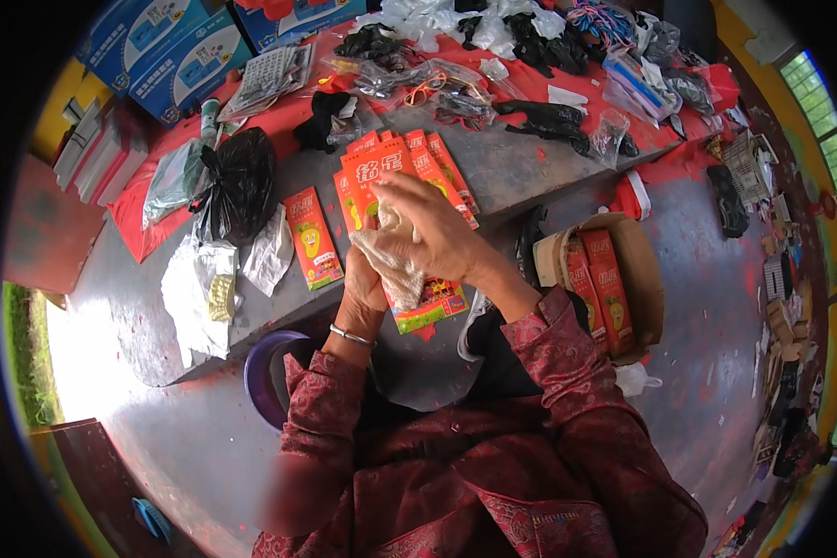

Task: The person wipes the surface of several orange boxes with a white cloth, then places them into a cardboard box. The person also washes the cloth in a purple bowl of water and wrings it out before continuing to wipe more boxes.

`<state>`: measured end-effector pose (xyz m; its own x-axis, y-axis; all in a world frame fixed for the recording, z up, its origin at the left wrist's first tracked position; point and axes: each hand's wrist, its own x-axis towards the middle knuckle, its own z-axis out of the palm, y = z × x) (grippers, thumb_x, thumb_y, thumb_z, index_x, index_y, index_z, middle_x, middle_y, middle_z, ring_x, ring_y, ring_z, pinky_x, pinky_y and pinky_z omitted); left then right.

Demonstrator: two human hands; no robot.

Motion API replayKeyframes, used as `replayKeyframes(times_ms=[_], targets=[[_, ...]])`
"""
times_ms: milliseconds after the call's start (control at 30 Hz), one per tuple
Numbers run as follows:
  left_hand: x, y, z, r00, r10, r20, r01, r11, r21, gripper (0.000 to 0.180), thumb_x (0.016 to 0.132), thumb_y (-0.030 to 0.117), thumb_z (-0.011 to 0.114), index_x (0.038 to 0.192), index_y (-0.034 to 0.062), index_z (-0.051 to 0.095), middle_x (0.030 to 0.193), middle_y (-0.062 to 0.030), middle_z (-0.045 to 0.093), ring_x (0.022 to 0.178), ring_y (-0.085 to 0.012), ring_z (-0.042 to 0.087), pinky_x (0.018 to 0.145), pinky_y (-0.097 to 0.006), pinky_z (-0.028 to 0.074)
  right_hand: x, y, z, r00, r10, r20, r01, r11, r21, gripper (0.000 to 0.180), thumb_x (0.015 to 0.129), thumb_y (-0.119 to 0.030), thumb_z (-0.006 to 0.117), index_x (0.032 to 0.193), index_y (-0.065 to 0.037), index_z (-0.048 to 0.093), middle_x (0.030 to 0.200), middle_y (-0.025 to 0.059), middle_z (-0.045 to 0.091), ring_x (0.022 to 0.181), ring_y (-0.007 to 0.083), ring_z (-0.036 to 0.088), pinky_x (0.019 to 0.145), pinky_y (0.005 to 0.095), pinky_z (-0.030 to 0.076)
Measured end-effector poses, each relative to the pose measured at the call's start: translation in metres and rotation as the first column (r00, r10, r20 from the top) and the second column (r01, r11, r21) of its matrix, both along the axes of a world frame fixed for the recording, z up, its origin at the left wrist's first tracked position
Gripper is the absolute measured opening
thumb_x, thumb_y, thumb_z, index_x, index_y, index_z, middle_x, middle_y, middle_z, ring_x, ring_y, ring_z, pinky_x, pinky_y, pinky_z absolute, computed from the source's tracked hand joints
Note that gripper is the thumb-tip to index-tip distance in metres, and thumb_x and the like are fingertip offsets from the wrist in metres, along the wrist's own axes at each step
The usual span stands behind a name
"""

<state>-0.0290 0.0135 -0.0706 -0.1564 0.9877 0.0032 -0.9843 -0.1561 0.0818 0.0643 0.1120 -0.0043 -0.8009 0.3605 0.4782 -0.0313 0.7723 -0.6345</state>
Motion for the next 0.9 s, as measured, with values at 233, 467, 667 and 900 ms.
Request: replayKeyframes(times_ms=[233,467,667,900], targets=[[-0.026,-0.004,0.006,0.990,0.130,-0.045,-0.126,0.989,0.076,0.046,0.090,0.038,0.045,0.120,0.0026,0.043,0.112,-0.0128,0.056,0.102,-0.0277,0.055,0.087,-0.042,0.047,0.008,-0.029,-0.015,0.966,0.252,0.057,-0.258,0.940,0.224,0.039,0.070,-0.007,0.060,0.108,0.000,0.057,0.113,0.0159,0.055,0.110,0.0272,0.049,0.097,0.0365,0.036],[-0.025,-0.012,0.028,0.961,0.174,-0.214,-0.203,0.971,-0.124,0.053,0.088,0.039,0.049,0.126,0.0035,0.038,0.121,-0.0154,0.051,0.106,-0.0300,0.054,0.088,-0.046,0.046,0.056,0.017,0.043,0.909,0.415,-0.034,-0.285,0.560,-0.778,0.012,0.081,-0.007,0.057,0.087,0.002,0.062,0.086,0.0097,0.065,0.078,0.0168,0.063,0.072,0.0290,0.050],[-0.008,-0.008,0.005,0.982,-0.058,-0.178,0.016,0.974,-0.228,0.048,0.085,0.029,0.058,0.123,0.0047,0.042,0.118,-0.0142,0.053,0.107,-0.0287,0.053,0.091,-0.045,0.043,0.033,0.009,0.033,0.962,0.014,-0.271,-0.087,0.962,-0.258,0.017,0.076,-0.005,0.058,0.093,-0.005,0.057,0.097,0.0069,0.060,0.088,0.0194,0.059,0.075,0.0335,0.048],[0.000,-0.019,0.018,0.952,-0.164,-0.260,0.105,0.968,-0.228,0.058,0.082,0.026,0.060,0.128,0.0009,0.035,0.121,-0.0193,0.049,0.108,-0.0346,0.052,0.091,-0.048,0.043,0.016,0.042,0.021,0.973,-0.167,-0.157,0.210,0.922,0.324,0.028,0.068,-0.005,0.062,0.096,-0.009,0.059,0.102,0.0035,0.059,0.097,0.0194,0.056,0.083,0.0337,0.044]])
